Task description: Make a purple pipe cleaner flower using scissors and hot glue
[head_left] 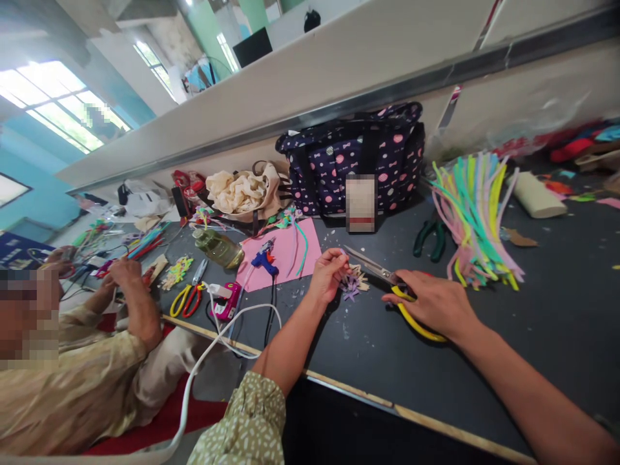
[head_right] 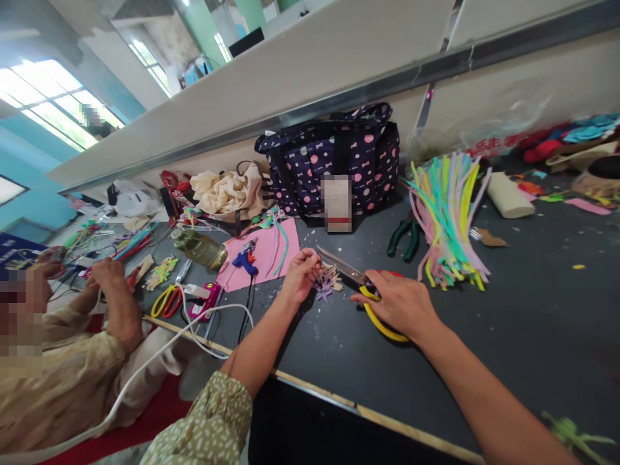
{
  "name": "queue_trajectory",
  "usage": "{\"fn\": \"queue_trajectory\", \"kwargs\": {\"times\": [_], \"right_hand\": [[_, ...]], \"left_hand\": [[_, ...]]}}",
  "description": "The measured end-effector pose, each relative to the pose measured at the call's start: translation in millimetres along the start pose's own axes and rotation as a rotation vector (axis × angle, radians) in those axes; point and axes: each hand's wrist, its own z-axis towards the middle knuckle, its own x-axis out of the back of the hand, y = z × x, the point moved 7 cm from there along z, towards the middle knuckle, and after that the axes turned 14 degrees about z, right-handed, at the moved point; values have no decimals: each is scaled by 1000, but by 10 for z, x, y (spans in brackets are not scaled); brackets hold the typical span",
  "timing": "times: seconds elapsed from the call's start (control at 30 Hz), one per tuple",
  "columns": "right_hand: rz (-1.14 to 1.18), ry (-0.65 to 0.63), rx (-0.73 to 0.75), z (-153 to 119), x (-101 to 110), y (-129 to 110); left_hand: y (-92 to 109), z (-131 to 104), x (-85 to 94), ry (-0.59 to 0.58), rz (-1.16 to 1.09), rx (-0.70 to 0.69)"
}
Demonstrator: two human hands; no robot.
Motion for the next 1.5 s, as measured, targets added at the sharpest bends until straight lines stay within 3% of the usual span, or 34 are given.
{"fn": "queue_trajectory", "kwargs": {"times": [0.33,0.9,1.13,1.37,1.5], "right_hand": [[-49,-27,5,5,5,-3],[-88,36,-19,15,49,14],[-78,87,-96,23,89,115],[-69,60,-142,25,106,138],[-68,52,-161,40,174,131]], "left_hand": [[-26,7,31,33,46,22],[1,20,77,74,103,6],[135,-22,67,140,617,-261],[258,-65,-109,67,1100,-531],[228,-42,-295,-9,1529,-645]]}}
